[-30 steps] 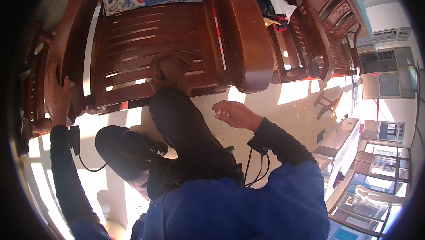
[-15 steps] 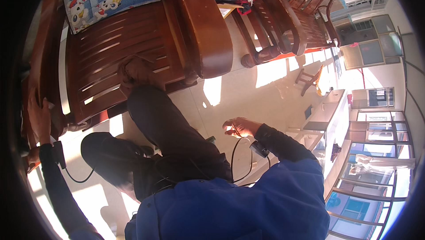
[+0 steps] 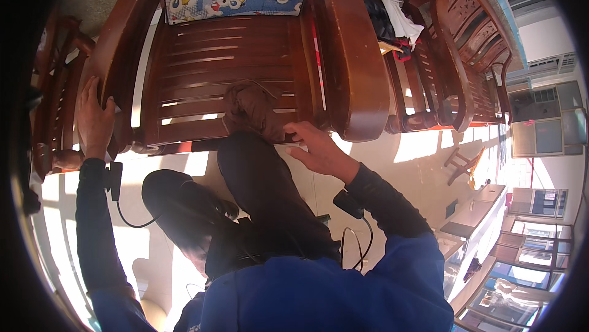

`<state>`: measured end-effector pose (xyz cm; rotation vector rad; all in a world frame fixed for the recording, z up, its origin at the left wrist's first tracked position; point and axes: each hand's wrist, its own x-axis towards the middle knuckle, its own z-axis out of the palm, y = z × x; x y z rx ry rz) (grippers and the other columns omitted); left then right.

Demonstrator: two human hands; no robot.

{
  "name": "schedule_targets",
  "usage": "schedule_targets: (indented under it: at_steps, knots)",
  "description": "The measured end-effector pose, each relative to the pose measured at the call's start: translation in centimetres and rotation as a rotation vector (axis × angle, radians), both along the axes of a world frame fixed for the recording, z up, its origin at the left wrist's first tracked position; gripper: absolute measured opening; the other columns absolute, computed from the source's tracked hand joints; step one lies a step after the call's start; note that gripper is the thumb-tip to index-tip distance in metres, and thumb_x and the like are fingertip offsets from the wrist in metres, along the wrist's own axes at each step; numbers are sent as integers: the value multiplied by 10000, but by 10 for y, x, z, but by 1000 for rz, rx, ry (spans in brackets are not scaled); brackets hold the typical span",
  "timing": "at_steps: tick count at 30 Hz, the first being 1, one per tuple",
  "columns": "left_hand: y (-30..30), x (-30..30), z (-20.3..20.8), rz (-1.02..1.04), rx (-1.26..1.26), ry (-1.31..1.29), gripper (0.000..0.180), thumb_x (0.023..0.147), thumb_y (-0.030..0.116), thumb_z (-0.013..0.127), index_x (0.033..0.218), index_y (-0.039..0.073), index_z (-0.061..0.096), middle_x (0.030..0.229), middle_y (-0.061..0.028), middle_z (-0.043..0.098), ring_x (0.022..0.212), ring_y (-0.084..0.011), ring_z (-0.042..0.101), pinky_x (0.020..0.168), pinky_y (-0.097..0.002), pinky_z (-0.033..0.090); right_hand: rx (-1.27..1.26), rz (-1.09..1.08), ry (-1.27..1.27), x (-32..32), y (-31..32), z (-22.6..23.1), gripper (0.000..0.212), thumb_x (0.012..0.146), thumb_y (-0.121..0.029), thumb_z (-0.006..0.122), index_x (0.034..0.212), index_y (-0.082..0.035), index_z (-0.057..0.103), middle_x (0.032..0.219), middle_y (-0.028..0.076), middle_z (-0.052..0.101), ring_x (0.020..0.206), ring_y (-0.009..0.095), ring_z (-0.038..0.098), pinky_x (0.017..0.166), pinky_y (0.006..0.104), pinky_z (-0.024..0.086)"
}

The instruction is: The person sits on the floor and sands the wooden frame of a chair using a sanding block. They move the block along the armrest, side rails, and slats, occasionally adjusting their grip and repositioning the chair to reach different areas.

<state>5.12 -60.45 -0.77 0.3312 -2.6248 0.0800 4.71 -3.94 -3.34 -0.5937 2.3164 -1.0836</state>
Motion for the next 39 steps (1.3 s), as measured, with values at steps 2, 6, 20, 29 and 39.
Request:
schedule_targets:
  at_steps: [2, 6, 20, 29, 39]
  knots:
    - [8, 1, 7, 20, 47, -20, 604, 958, 164, 731, 1527, 69, 554, 1606, -120, 547, 1479, -356, 517, 1209, -470, 450, 53, 42, 94, -28, -31, -27, 664, 1007, -233, 769, 1565, -35, 469, 1602, 231, 459, 1419, 392, 551, 1161, 487, 489]
    - [21, 3, 16, 42, 67, -10, 597, 934, 149, 735, 1503, 67, 577, 1580, -112, 571, 1450, -350, 546, 1203, -467, 459, 156, 130, 373, -67, -91, -78, 815, 940, -281, 837, 1616, -100, 421, 1645, 265, 385, 1515, 490, 402, 1239, 545, 393]
    - [32, 6, 26, 79, 123, -3, 616, 884, 154, 727, 1482, 81, 595, 1572, -81, 579, 1446, -351, 552, 1199, -472, 463, -163, 168, 576, -105, -171, -122, 600, 730, 61, 845, 1246, -141, 616, 1300, 149, 578, 1182, 422, 586, 1025, 509, 520]
    - [37, 7, 27, 77, 198, 95, 506, 914, 208, 730, 1403, 90, 670, 1524, -60, 629, 1416, -313, 580, 1180, -454, 480, -27, 173, 522, -106, -125, -101, 524, 736, 106, 806, 1183, -94, 618, 1254, 134, 601, 1191, 414, 592, 1014, 494, 518]
    - [38, 19, 8, 309, 427, 508, 284, 971, 254, 725, 1165, 50, 763, 1333, -98, 736, 1241, -341, 667, 1043, -465, 535, 200, 366, 533, -110, -170, -61, 390, 805, -196, 888, 1083, -84, 638, 1103, 121, 653, 1081, 399, 623, 943, 488, 533]
